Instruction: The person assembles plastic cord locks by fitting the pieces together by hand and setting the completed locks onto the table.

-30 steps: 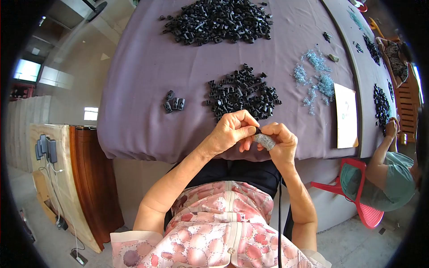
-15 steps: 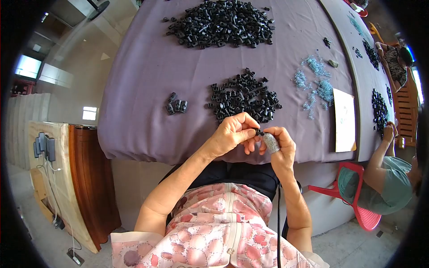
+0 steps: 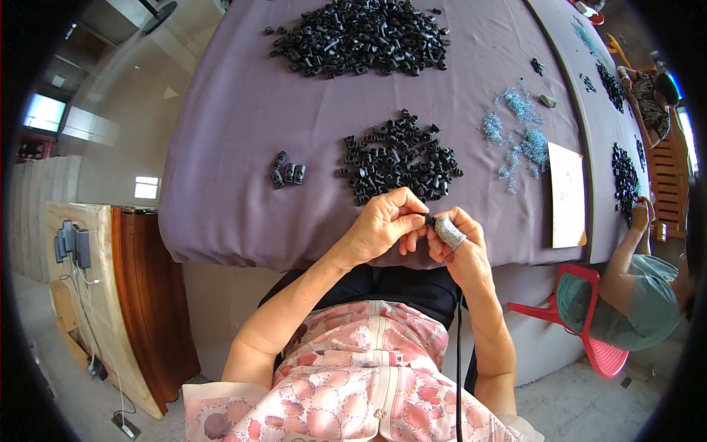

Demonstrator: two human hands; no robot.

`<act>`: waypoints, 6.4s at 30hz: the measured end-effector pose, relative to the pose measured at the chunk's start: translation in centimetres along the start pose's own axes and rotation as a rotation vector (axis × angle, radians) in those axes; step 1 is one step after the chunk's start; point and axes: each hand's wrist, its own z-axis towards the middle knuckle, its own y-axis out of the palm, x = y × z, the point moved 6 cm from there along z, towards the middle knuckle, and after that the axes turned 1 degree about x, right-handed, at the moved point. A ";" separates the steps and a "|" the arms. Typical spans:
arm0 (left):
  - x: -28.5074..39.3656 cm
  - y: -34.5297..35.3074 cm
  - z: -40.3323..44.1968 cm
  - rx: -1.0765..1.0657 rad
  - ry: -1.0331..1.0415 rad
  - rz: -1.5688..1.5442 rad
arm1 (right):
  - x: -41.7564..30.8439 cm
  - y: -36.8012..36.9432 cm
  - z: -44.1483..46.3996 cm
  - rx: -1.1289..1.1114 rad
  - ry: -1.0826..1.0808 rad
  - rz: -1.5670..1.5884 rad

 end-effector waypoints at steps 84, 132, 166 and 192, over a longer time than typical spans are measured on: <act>0.4 0.5 -0.7 0.013 -0.095 0.212 | -0.4 -0.3 1.0 -0.236 -0.216 -0.275; 0.7 0.0 -0.5 -0.057 -0.087 -0.003 | -0.4 0.0 1.6 -0.244 -0.222 -0.107; 0.9 -0.4 0.0 -0.058 -0.025 -0.163 | -0.6 -2.1 -0.2 0.065 -0.307 -0.232; 0.6 -0.7 -0.6 -0.099 0.041 -0.279 | -6.8 -1.6 4.3 0.287 -0.806 -1.415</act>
